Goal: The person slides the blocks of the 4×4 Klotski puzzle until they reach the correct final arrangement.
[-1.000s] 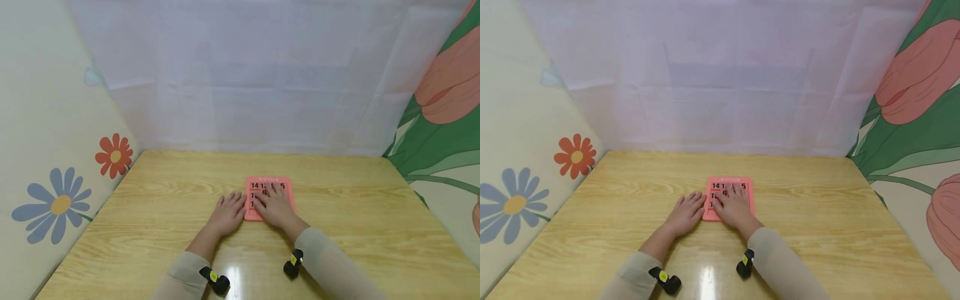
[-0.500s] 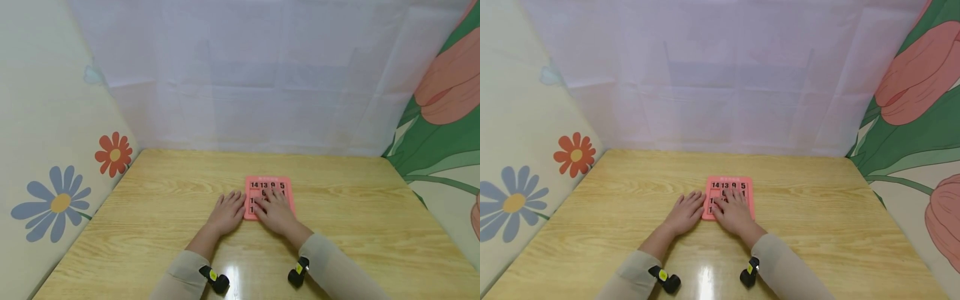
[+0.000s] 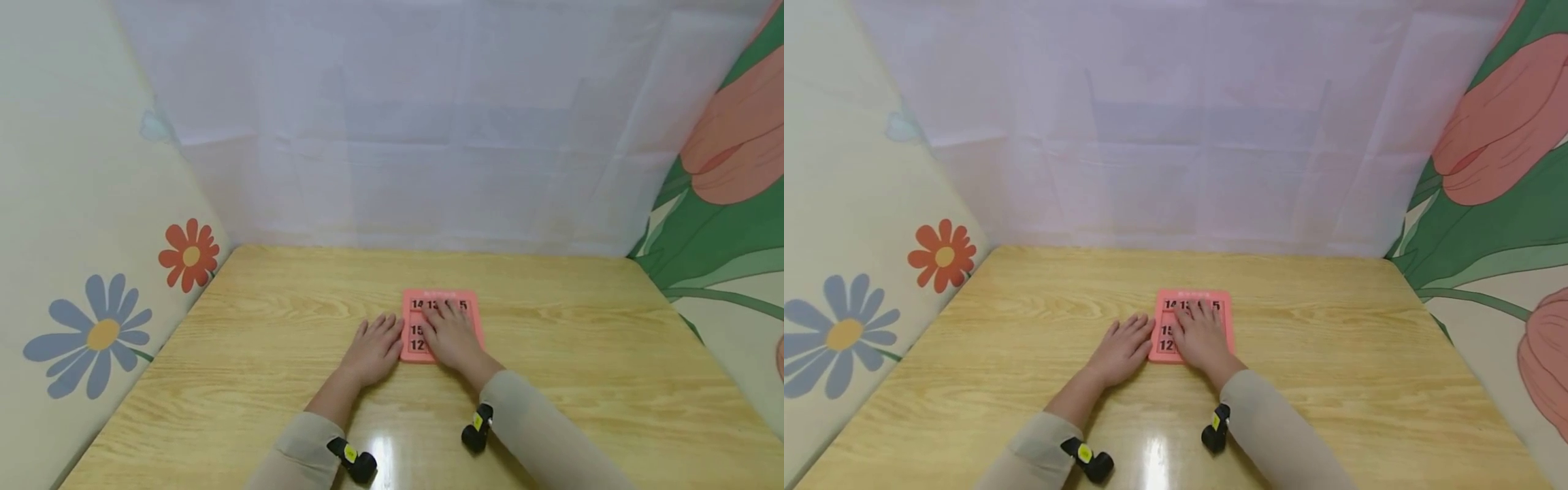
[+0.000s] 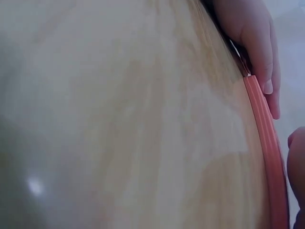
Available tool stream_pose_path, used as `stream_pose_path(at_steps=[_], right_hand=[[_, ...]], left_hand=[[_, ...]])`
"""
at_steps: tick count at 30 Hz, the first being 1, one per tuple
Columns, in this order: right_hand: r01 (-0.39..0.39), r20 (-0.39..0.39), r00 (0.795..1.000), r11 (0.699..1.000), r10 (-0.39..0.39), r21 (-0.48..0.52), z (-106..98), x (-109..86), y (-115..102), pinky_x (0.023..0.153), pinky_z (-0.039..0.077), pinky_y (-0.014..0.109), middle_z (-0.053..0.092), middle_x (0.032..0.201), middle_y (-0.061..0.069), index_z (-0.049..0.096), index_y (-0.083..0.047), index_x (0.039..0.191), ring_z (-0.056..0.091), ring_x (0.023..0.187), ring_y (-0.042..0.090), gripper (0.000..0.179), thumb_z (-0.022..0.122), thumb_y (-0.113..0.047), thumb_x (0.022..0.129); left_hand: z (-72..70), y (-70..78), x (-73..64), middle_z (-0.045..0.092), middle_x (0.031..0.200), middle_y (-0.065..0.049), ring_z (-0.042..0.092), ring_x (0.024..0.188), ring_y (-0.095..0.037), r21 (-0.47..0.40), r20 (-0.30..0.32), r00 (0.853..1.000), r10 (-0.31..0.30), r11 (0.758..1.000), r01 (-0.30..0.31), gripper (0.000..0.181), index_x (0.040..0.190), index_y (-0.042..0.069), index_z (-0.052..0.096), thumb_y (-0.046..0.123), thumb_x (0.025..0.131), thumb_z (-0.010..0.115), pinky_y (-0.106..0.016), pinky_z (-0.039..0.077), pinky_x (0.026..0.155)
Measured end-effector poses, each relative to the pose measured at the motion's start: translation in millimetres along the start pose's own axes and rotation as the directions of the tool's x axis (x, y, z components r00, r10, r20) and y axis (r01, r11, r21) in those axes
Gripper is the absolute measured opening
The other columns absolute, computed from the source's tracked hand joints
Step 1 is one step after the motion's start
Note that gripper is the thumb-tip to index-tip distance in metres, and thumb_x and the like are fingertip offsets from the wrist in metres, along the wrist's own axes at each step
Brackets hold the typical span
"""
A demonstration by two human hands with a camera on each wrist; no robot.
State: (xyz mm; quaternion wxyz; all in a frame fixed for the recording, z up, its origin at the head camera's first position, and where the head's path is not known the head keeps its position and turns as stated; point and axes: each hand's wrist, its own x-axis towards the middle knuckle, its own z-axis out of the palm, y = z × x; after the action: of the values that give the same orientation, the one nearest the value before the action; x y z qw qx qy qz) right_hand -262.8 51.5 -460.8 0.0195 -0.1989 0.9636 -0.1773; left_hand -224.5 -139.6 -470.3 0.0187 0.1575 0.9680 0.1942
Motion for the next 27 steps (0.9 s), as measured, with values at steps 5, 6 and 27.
stream_pose_path(at_steps=[5, 6, 27], right_hand=[[-0.05, 0.038, 0.998, 0.999, 0.05, -0.011, 0, 9.1, -2, 0.125, 0.009, 0.052, 0.021, 0.164, 0.01, 0.039, -0.021, 0.152, 0.01, 0.153, 0.035, 0.051, 0.032, -0.041, 0.105], [-0.058, 0.038, 0.998, 0.998, 0.059, -0.008, 0, 10.5, -3, 0.125, 0.008, 0.053, 0.021, 0.164, 0.011, 0.039, -0.021, 0.152, 0.01, 0.153, 0.035, 0.051, 0.032, -0.041, 0.105], [-0.103, 0.052, 0.993, 0.995, 0.102, 0.0, -3, 19.9, -2, 0.125, 0.005, 0.053, 0.017, 0.165, 0.013, 0.037, -0.022, 0.152, 0.007, 0.153, 0.037, 0.053, 0.032, -0.045, 0.105]], left_hand=[[1.9, -0.6, -0.3, 0.034, 0.158, -0.014, 0.024, 0.15, -0.034, -0.006, -0.01, 1.0, 0.004, 1.0, -0.004, 0.051, 0.151, 0.01, 0.039, 0.033, 0.105, 0.038, -0.057, 0.011, 0.123], [2.2, -0.6, -0.5, 0.034, 0.158, -0.014, 0.024, 0.15, -0.034, -0.007, -0.013, 1.0, 0.006, 1.0, -0.006, 0.051, 0.15, 0.01, 0.04, 0.032, 0.105, 0.038, -0.057, 0.012, 0.123], [0.5, 0.5, -1.6, 0.035, 0.158, -0.015, 0.025, 0.149, -0.035, 0.0, -0.013, 1.0, 0.006, 1.0, -0.006, 0.05, 0.15, 0.009, 0.04, 0.03, 0.104, 0.039, -0.057, 0.012, 0.123]])
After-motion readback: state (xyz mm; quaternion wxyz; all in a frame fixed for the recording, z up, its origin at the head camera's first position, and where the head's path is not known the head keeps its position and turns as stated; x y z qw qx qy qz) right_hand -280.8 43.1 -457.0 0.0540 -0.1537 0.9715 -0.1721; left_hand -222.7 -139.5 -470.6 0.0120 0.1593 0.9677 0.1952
